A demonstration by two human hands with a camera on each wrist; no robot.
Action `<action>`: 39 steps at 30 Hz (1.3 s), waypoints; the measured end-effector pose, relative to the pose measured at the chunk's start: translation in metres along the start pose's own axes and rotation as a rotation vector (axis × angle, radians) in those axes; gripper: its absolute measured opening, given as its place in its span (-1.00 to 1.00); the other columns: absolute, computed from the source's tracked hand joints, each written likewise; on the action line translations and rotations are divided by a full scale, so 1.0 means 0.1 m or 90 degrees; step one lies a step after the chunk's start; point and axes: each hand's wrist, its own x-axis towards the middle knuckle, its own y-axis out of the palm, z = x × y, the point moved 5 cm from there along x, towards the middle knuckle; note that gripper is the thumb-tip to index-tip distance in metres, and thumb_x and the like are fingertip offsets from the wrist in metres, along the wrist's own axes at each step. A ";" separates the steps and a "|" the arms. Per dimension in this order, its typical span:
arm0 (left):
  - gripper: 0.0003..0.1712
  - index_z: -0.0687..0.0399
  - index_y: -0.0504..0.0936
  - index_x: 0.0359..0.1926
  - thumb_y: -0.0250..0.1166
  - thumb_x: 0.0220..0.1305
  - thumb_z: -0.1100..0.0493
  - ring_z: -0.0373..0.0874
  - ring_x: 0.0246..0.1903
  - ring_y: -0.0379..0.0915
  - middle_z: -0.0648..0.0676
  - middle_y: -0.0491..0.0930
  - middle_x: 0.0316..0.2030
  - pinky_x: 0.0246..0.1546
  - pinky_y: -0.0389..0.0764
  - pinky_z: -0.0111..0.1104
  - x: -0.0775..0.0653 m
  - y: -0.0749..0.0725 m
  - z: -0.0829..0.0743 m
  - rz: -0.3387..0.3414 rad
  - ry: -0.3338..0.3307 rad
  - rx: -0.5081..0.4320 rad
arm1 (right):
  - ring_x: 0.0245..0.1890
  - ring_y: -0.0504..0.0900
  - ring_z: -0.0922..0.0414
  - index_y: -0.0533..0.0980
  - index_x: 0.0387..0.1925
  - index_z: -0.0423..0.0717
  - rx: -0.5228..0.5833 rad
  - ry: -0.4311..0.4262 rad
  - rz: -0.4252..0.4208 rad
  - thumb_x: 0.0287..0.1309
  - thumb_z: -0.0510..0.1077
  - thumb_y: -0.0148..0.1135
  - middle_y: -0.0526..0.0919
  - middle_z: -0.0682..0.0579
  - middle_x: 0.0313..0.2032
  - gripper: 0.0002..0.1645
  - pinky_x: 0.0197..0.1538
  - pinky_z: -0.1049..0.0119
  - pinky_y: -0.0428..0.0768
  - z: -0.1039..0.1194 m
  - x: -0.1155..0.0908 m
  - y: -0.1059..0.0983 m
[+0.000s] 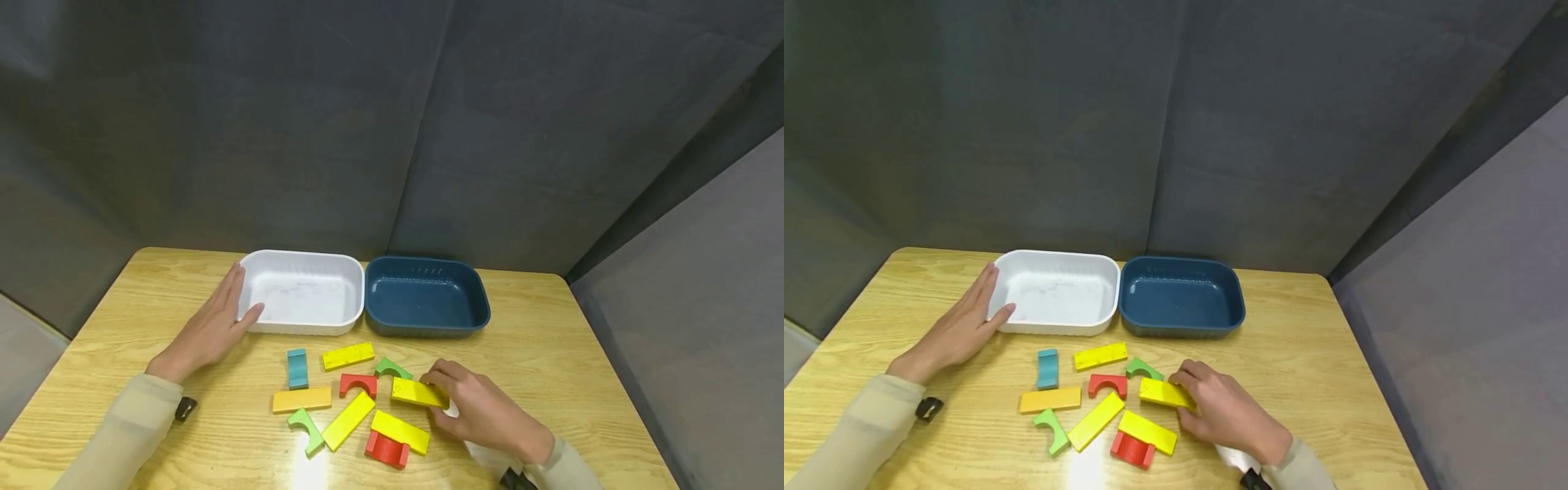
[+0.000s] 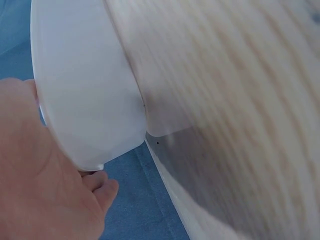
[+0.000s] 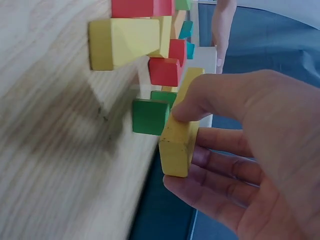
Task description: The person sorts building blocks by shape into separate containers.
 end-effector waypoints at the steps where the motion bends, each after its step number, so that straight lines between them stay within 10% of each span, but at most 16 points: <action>1: 0.08 0.21 -0.41 0.72 -0.10 0.67 -0.36 0.25 0.70 -0.42 0.10 -0.55 0.72 0.62 -0.08 0.23 0.00 0.00 0.00 0.000 -0.001 0.000 | -0.12 0.64 0.25 0.67 0.11 -0.08 0.000 -0.002 -0.001 0.19 -0.17 0.56 0.63 0.12 0.00 -0.55 0.00 0.30 0.77 0.00 0.01 -0.01; 39: 0.07 0.21 -0.42 0.71 -0.11 0.68 -0.34 0.22 0.70 -0.48 0.11 -0.57 0.72 0.63 -0.11 0.22 0.05 -0.03 -0.05 0.008 0.008 -0.005 | -0.19 0.59 0.17 0.65 0.18 -0.15 -0.055 -0.162 -0.127 0.32 -0.11 0.47 0.62 0.00 0.01 -0.56 -0.17 0.43 0.68 0.13 1.19 -0.44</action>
